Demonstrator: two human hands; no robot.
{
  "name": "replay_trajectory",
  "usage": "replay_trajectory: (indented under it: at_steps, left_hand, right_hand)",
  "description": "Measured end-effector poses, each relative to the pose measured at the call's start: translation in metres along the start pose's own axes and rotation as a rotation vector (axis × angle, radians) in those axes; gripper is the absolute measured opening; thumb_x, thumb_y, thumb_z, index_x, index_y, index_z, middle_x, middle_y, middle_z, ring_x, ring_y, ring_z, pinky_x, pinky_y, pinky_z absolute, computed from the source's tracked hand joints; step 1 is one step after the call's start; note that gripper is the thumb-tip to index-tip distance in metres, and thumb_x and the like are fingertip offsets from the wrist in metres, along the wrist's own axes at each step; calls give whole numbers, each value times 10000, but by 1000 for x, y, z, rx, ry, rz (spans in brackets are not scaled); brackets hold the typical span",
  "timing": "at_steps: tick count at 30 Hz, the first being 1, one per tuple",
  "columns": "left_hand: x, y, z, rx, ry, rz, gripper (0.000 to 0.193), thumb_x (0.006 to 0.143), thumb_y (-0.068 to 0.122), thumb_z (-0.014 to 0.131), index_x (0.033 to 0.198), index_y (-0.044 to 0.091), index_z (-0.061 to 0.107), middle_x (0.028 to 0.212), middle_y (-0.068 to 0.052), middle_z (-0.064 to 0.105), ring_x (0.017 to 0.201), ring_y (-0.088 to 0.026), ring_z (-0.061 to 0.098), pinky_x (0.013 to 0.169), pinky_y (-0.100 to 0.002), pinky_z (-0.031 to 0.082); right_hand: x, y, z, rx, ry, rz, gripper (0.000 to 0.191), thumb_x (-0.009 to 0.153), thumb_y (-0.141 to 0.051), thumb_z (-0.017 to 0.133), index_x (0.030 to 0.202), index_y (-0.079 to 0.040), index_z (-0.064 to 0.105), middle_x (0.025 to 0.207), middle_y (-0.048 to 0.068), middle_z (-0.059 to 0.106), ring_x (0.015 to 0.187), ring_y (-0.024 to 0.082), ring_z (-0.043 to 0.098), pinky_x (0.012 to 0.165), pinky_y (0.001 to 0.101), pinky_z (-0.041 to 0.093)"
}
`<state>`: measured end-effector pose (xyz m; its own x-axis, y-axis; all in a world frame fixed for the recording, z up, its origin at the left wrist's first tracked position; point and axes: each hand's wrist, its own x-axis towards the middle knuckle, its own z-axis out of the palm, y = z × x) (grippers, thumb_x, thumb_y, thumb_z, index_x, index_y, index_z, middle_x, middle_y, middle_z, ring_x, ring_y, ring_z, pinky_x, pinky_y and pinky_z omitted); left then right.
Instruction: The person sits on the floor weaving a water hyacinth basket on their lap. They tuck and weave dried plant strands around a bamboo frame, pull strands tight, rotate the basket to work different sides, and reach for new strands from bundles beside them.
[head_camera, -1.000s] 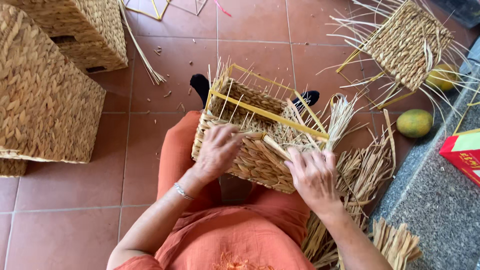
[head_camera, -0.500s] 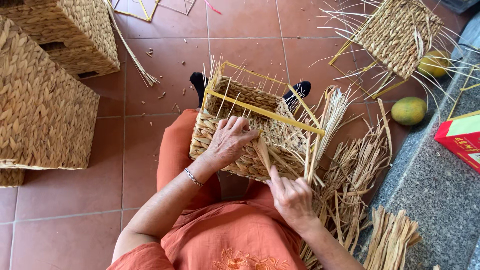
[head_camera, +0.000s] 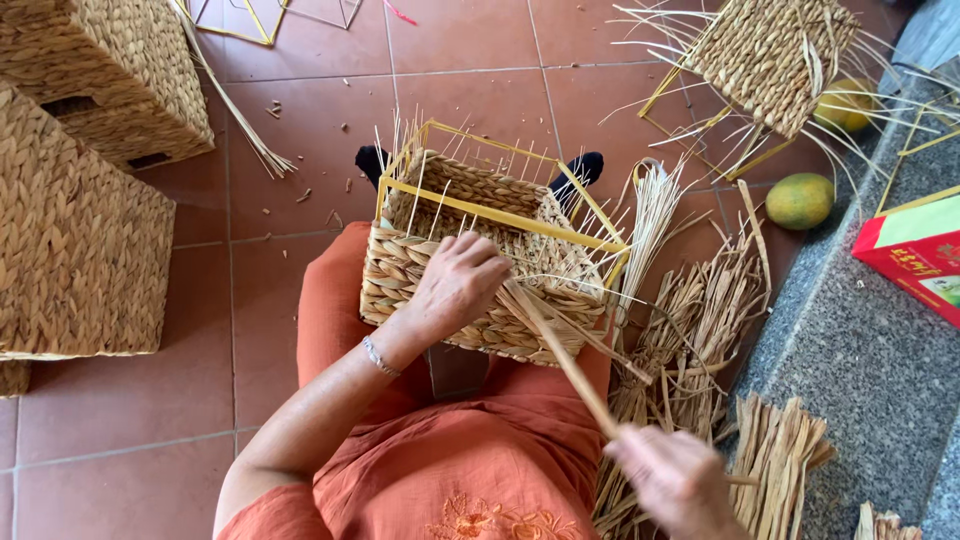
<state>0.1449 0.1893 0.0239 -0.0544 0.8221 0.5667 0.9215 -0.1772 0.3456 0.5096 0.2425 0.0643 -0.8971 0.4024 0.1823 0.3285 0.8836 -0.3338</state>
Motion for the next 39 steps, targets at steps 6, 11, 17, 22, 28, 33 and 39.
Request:
replay_trajectory:
  at_steps: [6,11,17,22,28,33,39]
  left_hand:
    - [26,4,34,-4,-325,14,141,862,203,733,822,91,659,849,-83,599,707,-236,647,556,-388,521]
    - [28,-7,39,-64,-300,-86,55,893,86,668,872,61,624,845,-56,623,598,-248,638,523,-393,511]
    - [17,-11,24,-269,-63,8,106,885,75,704,966,77,634,891,-83,630,727,-302,671,600,-400,542]
    - [26,-6,21,-262,-107,-56,102,884,75,711,978,67,674,922,-83,662,722,-297,679,626,-415,551]
    - [19,-6,18,-350,-62,21,268,884,4,652,1142,59,694,1125,-96,699,1001,-318,700,844,-413,578]
    - [13,-10,15,-326,-167,39,454,831,-47,627,1275,49,641,1240,-161,691,1148,-362,650,1011,-462,517]
    - [13,-10,4,-389,-356,-40,777,701,-12,677,1455,73,506,1388,-196,605,1277,-382,573,1074,-475,445]
  right_hand:
    - [1,1,18,237,150,-316,185,979,-207,704,919,-39,753,635,24,689,465,84,604,341,196,434]
    - [26,63,-21,-85,175,313,145,986,-154,716,979,-36,799,597,64,667,387,113,512,362,268,344]
    - [68,47,6,-498,572,61,284,876,-289,822,990,-34,772,957,108,715,896,236,590,741,428,511]
    - [98,15,62,-169,402,-80,450,812,-297,889,1106,-8,707,1033,146,718,966,255,652,844,382,577]
    - [116,29,91,-215,303,21,537,775,-262,875,1171,21,651,1018,159,662,972,288,651,860,428,587]
    - [111,26,92,-72,212,38,347,857,-180,830,1066,12,629,986,165,668,900,272,652,779,408,583]
    - [109,9,41,28,-339,364,280,1002,-249,707,1192,-61,625,797,72,711,563,210,666,476,361,554]
